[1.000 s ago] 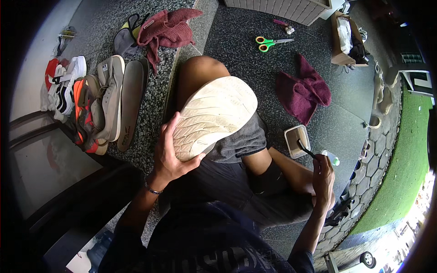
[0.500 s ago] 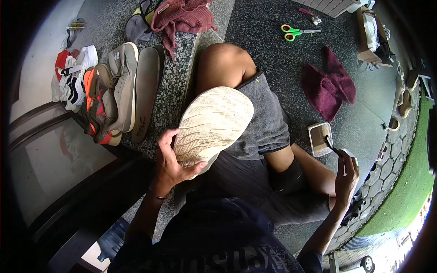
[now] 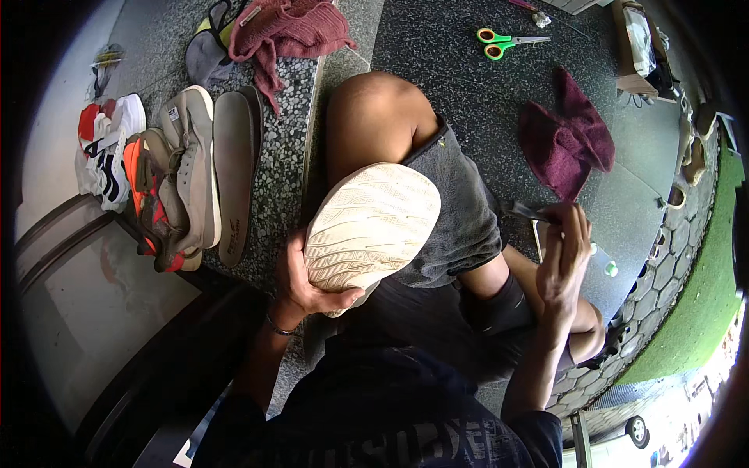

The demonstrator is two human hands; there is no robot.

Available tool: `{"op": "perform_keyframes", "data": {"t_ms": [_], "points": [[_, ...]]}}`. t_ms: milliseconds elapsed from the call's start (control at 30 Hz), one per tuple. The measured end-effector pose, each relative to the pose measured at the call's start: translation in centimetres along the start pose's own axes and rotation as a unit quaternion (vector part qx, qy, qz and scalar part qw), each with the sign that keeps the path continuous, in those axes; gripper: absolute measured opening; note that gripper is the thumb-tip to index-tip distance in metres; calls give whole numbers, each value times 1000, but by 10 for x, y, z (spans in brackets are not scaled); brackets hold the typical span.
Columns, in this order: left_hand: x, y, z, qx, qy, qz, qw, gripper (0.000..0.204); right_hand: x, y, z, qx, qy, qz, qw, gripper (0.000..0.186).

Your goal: Cleaning and applying adhesive to the sole of a shoe during a repair process.

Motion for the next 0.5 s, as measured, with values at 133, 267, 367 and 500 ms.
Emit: {"op": "perform_keyframes", "data": {"t_ms": [133,267,367,500], "points": [[-9,14,3,2,62,-40,997,126,-40,-41,-40,-31,-51,108,992,26],[-15,28,2,-162,58,-121,978,120,-56,-67,-59,-26,-7,198,980,40],[-22,31,-4,-215,27,-125,968,120,-52,-79,-81,-54,-15,277,959,32],[-25,30,-6,-257,3,-73,964,118,-68,-50,-84,7,14,253,967,31]]}}
Point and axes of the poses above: each hand's wrist, its own x-axis away from the middle knuckle, its own z-axis out of the back of the hand, y = z × x, the point moved 6 cm from there along -x, towards the middle knuckle, and after that the axes turned 13 degrees about -x, right-handed, at the moved point
